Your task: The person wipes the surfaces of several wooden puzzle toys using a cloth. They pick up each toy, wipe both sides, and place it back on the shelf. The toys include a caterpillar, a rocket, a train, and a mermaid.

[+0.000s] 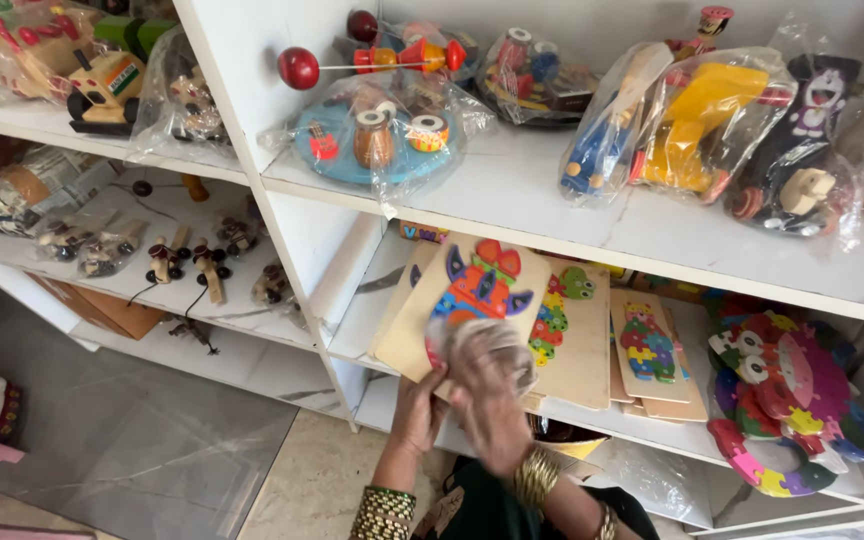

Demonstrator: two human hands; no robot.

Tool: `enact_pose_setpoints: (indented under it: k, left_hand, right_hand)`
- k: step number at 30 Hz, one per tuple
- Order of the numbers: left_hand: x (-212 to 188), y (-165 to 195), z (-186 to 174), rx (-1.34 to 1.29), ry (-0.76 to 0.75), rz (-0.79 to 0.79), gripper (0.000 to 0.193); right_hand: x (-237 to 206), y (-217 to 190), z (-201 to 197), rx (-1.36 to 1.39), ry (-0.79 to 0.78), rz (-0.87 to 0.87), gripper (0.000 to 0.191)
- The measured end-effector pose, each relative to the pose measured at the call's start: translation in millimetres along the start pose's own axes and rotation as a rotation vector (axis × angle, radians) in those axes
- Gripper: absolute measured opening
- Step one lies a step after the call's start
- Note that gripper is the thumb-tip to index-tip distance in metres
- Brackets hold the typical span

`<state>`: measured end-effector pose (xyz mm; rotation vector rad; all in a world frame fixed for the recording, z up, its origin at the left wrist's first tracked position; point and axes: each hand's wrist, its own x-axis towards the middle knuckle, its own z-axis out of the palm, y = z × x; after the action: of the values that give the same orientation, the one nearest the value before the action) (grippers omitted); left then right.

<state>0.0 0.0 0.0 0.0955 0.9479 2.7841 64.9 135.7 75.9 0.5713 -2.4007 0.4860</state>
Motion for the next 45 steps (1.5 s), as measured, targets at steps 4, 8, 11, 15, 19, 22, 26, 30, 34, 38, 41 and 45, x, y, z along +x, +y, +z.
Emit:
enact_pose_setpoints:
  k: [4,8,11,15,19,22,26,30,34,38,41,45]
  left_hand:
    - [-16.7,2.1,8.0,-0.079,-0.075,-0.049,0.044]
    - [-34.7,-5.3,16.6,-0.023,-0.126,-0.151,0.048]
    - [-37.4,-14.5,17.1,0.027,-0.201,-0.136,0.05]
    - [-28.6,-34.4,4.6,0.121,-0.217,-0.204,0.048]
    - [-21.0,-46.6,-20.8,0.198,-0.238,-0.251,0.05]
    - [-15.9,-40.9,-24.3,0.31,-0.28,-0.125,0.044]
    - [-23.1,-32.5,-2.8,0.051,-0.266,-0.112,0.047]
    - [-30.4,-11.5,29.7,-0.27,-0.191,-0.169,0.06]
    - [-37.4,0.7,34.0,-0.495,-0.037,-0.202,0.062]
    - [-36.1,-3.5,27.8,-0.434,-0.074,-0.135,0.068]
    - [-34.8,-7.4,29.7,-0.438,-0.063,-0.17,0.066]
    - [-40.1,-4.4,39.4,-0.408,-0.132,-0.083,0.064]
  right_hand:
    - [-4.6,33.1,-6.8,0.41,-0.191,-0.031,0.069]
    - [46.4,120.1,-24.3,-0.136,-0.072,0.123,0.067]
    - [44.0,121.0,-24.4,0.084,-0.145,0.03,0.06]
    - [9.6,43.8,-5.4,0.146,-0.397,-0.294,0.064]
    - [33.2,20.6,-12.5,-0.068,-0.47,-0.438,0.069]
    - [61.7,26.4,-18.7,-0.269,-0.346,-0.362,0.064]
    - [89.6,46.3,-33.6,-0.188,-0.262,-0.071,0.062]
    - [72.8,19.4,-29.6,-0.178,-0.311,-0.214,0.067]
    - [15.5,-12.7,-20.8,-0.036,-0.33,-0.312,0.068]
    - [-34.3,-8.1,-9.8,0.217,-0.129,-0.31,0.06]
    - [-40.0,22.5,-7.3,0.417,0.012,0.011,0.049]
    - [-2.7,79.3,-23.5,0.404,0.099,0.493,0.046]
